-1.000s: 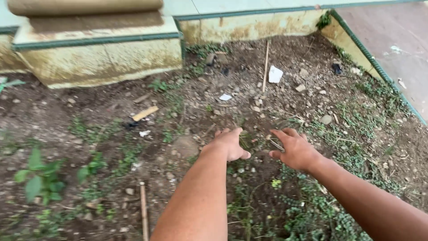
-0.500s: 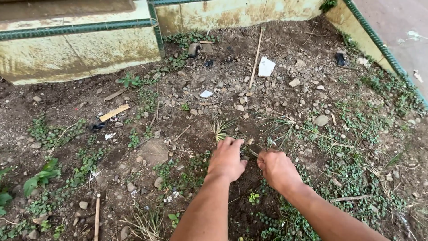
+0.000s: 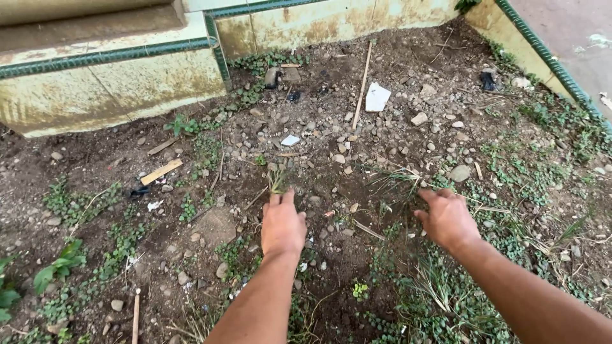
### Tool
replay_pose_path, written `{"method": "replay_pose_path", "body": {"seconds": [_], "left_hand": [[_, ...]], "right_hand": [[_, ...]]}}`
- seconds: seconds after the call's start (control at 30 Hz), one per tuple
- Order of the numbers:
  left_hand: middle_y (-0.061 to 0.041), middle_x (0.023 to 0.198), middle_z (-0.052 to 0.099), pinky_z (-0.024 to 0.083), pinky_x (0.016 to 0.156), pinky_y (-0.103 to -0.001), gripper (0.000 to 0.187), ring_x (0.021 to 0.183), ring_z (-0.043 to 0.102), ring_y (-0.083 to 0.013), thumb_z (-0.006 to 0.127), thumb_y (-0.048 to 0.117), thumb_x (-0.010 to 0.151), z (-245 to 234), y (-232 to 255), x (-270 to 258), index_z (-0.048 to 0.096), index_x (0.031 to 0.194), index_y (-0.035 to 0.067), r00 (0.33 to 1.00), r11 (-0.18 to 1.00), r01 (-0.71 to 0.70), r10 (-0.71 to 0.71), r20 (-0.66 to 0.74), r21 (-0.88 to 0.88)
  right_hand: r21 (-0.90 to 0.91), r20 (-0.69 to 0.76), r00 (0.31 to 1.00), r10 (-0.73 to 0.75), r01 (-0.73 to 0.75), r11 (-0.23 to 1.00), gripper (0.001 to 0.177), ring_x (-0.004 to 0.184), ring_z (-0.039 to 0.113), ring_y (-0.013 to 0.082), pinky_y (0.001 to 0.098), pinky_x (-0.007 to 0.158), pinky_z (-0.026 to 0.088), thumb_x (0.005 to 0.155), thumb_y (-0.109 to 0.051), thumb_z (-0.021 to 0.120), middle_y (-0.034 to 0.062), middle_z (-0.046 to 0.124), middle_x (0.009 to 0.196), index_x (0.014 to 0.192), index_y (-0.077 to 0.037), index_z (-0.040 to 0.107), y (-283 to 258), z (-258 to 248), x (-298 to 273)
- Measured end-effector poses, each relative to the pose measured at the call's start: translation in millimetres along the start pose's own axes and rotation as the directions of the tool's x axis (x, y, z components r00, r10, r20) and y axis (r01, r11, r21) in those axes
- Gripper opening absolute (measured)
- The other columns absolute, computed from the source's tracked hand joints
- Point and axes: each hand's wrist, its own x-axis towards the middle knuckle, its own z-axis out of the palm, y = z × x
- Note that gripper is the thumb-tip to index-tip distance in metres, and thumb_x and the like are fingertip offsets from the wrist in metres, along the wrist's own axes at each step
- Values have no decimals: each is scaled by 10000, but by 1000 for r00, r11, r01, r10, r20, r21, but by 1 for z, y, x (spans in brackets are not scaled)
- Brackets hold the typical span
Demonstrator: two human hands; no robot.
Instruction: Weeding the garden by hand
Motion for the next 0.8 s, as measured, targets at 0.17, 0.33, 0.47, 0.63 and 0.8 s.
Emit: {"method": "replay_pose_path", "body": {"seconds": [0.17,0.33,0.47,0.63,0.8], "left_hand": [[-91,1200,750,633,904,-454,246,969,766,-222,502,59,1000,24,6,9,736,1074,80,969,901,161,-66,239,-402],[-58,1149,761,582,940,-424,155,1008,713,-193,707,239,938,20,74,-1,749,1066,163,853,796,-197,427,301,-573],[-46,1259,671,560,997,-419,498,1163,654,-211,754,240,845,20,109,-7,627,1326,212,863,757,-239,452,224,-609],[-49,1465,445,349,1169,-448,674,1387,382,-261,775,241,860,39,115,-2,480,1465,217,944,941,-216,269,190,-261],[-16,1503,406,291,1188,-442,657,1434,306,-266,751,285,868,59,141,14,468,1457,217,933,950,-266,297,203,-164]], "right_hand": [[52,-53,993,-103,105,993,452,1289,571,351,488,1112,532,989,-340,653,156,593,1386,1421,-210,613,-7,15,-14],[72,-142,969,-202,213,974,630,1287,506,358,480,1086,489,866,-328,756,153,524,1419,1446,-206,543,-43,1,-32],[85,-133,970,-205,217,972,810,1311,459,369,477,1116,450,733,-284,812,128,475,1480,1486,-260,513,-25,23,-8],[114,-218,975,-48,74,991,823,1408,344,417,580,1142,342,766,-397,804,136,397,1551,1505,-277,463,12,2,13],[125,-237,969,73,-44,991,874,1439,201,461,640,1099,265,792,-501,789,148,248,1642,1541,-323,376,58,-18,51]]}}
